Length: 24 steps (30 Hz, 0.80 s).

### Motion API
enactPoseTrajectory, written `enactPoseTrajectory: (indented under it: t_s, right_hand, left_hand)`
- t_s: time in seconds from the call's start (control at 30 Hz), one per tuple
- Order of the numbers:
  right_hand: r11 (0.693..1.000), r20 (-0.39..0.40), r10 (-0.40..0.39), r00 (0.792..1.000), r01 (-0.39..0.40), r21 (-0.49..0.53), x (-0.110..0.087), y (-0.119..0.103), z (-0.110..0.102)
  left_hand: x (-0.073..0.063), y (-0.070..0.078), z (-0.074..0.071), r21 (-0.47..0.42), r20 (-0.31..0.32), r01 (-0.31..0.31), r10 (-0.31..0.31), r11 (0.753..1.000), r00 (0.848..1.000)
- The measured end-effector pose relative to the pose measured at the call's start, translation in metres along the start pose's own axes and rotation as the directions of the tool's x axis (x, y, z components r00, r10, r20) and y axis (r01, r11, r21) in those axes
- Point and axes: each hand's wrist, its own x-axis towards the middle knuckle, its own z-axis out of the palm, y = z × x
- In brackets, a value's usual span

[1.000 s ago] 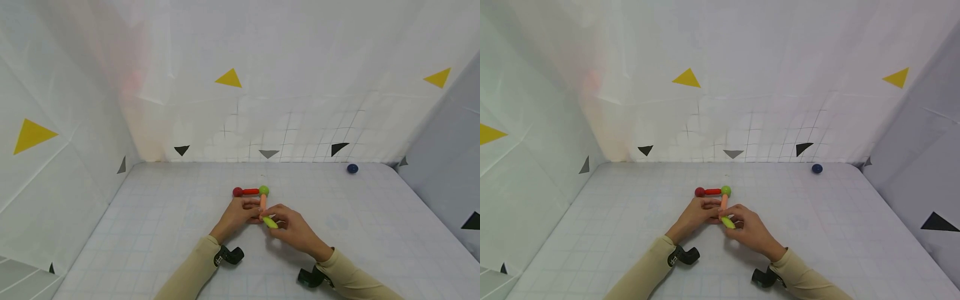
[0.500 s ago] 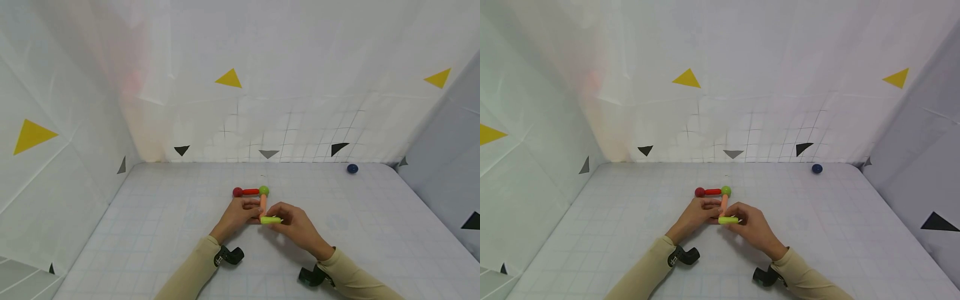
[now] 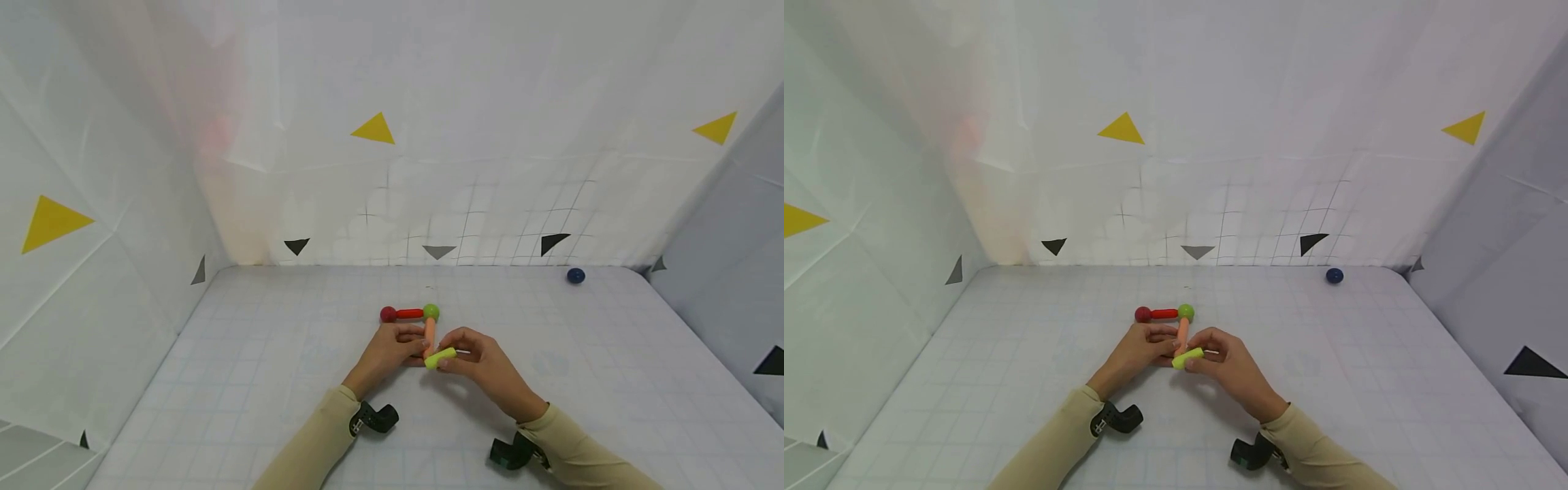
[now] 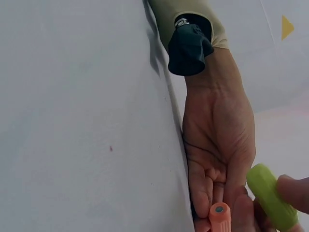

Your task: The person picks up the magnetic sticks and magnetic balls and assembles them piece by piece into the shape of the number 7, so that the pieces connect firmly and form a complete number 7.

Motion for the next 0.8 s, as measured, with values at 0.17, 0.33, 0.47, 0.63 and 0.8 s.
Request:
enactPoseTrajectory:
  t_s: [0.17,0.33,0.47,0.63,0.8]
  right_hand:
    - [0.996,-0.002,0.050,0.999,-0.050,0.073,-0.0005,0.0004,-0.0011]
    - [0.997,-0.037,0.051,0.998,-0.048,0.063,0.0003,0.0010,-0.0022]
    - [0.999,-0.074,0.028,0.997,-0.026,0.023,-0.0006,-0.0005,-0.0032]
    - [0.998,-0.102,0.056,0.993,-0.057,-0.003,-0.0030,-0.0041,-0.0040]
    - [0.992,-0.060,0.122,0.991,-0.121,0.018,-0.0055,-0.0075,-0.0019]
  left_hand:
    - [0.0004,0.0000,-0.0007,-0.008,0.003,0.001,-0.001,1.000,1.000]
    - [0.0012,0.0004,-0.0022,0.032,0.000,-0.012,0.012,0.999,1.000]
    - [0.0008,0.0002,-0.0022,0.027,0.006,-0.016,0.016,1.000,1.000]
    - [0.0000,0.0011,-0.0010,-0.029,0.018,0.003,-0.003,1.000,1.000]
    - [0.0000,0.0010,-0.0008,-0.057,0.026,0.004,-0.003,0.998,1.000]
